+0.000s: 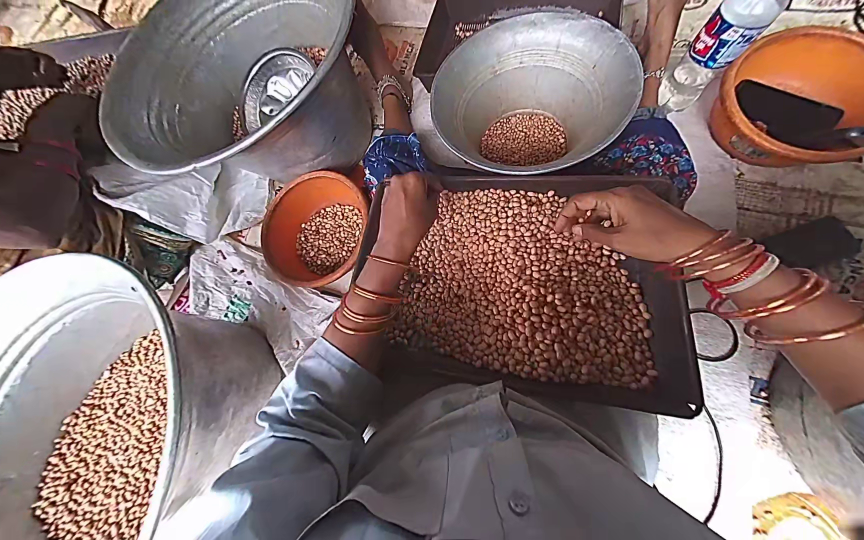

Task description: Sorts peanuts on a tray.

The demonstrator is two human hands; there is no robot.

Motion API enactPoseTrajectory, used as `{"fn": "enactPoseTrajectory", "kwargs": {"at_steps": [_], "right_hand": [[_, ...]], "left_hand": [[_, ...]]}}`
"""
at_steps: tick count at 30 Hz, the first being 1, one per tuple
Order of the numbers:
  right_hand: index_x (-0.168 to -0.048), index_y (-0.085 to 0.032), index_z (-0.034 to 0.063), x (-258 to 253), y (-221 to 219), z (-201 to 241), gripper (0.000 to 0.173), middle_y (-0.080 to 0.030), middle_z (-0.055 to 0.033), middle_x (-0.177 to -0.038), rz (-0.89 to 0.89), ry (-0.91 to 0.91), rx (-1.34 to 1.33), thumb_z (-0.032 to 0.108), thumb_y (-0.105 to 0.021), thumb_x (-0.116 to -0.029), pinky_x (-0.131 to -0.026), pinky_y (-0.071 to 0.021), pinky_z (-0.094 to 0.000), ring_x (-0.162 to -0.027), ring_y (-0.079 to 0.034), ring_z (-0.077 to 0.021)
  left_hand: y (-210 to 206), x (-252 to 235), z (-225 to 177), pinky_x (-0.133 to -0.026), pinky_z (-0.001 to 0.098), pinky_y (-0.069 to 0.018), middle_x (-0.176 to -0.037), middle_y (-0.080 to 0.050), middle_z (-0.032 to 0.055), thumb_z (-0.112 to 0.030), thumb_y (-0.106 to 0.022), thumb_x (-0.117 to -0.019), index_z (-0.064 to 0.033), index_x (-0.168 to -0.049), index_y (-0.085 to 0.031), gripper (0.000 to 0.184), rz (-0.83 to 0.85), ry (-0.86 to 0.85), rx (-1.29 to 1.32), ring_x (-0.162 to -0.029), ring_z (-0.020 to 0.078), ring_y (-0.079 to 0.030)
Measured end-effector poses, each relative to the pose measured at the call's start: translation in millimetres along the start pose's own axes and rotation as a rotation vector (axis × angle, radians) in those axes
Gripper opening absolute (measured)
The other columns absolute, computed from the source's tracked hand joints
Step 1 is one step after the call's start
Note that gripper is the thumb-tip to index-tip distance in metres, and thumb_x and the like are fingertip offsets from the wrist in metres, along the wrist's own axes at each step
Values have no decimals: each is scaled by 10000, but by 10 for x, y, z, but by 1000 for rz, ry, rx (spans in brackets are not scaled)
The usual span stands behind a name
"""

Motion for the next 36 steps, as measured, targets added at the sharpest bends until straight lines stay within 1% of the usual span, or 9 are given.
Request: {"fn": "enactPoseTrajectory", "kwargs": {"at_steps": [5,8,10,12,23,27,29,32,36], "right_hand": [[-1160,-737,134,24,-18,-50,187,-751,-65,-1052,43,-111,188,88,-640,-1008,-874,-546,-494,-950,-709,-231],[-1159,-736,138,-25,-74,-90,173,-748,-77,-1046,72,-130,225,117,-646,-1014,-881,-549,-533,-968,-712,-264],[-1152,-738,140,-35,-116,-100,169,-745,-84,-1042,87,-117,225,124,-647,-1011,-868,-552,-544,-959,-711,-274],[-1166,-737,151,-23,-143,-98,176,-749,-78,-1055,106,-117,230,137,-656,-1010,-875,-561,-548,-969,-718,-274],[-1182,-730,148,-17,-204,-158,184,-749,-85,-1016,170,-140,304,144,-657,-1013,-866,-550,-560,-948,-716,-289],[-1171,-733,167,10,-234,-212,174,-754,-64,-1012,181,-156,292,154,-659,-1014,-863,-555,-547,-931,-721,-263],[-1170,-733,166,15,-234,-206,172,-753,-64,-1032,176,-149,301,157,-661,-1014,-865,-556,-538,-939,-720,-259],[-1164,-735,123,-6,-210,-202,181,-714,-131,-1116,113,-82,312,126,-682,-990,-902,-534,-575,-1044,-685,-327],[-1262,-689,73,-74,-172,-270,288,-630,-215,-1319,48,-134,334,118,-701,-978,-1010,-476,-627,-1241,-600,-417]], "left_hand": [[751,452,177,-1047,672,-400,-1314,-557,363,-75,-602,-980,57,-1272,-612,320,-168,223,-208,-1285,558,-492],[560,819,-79,-822,584,-542,-1014,-696,232,-72,-655,-982,-11,-1068,-697,113,-64,-103,-16,-914,410,-682],[244,872,-243,-748,528,-577,-934,-752,113,-85,-685,-978,-100,-1016,-755,81,144,-195,152,-811,291,-721],[19,997,-405,-726,509,-579,-924,-762,90,-77,-698,-969,-125,-1020,-782,109,270,-215,177,-786,271,-725],[-365,1055,-471,-806,550,-580,-1065,-731,136,-123,-723,-944,-85,-1073,-758,138,290,-255,-14,-957,331,-721],[79,1094,-104,-689,613,-555,-932,-734,172,-181,-664,-1006,-104,-1073,-750,134,143,-83,-45,-805,393,-711],[396,1102,215,-697,646,-536,-950,-695,246,-176,-650,-999,-42,-1048,-723,160,-30,45,-215,-854,469,-685],[685,955,553,-960,712,-437,-1237,-589,360,-209,-665,-998,59,-1273,-606,389,-71,203,-279,-1202,568,-545],[559,787,448,-897,646,-518,-1183,-654,272,-223,-690,-996,-6,-1257,-657,341,66,7,-67,-1051,461,-662]]}}
Point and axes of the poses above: each hand's wrist, its own x-axis away from the middle knuckle, its own y-axis out of the back of the hand, z = x × y, the point moved 5 cm from there along -x, towards the middle knuckle
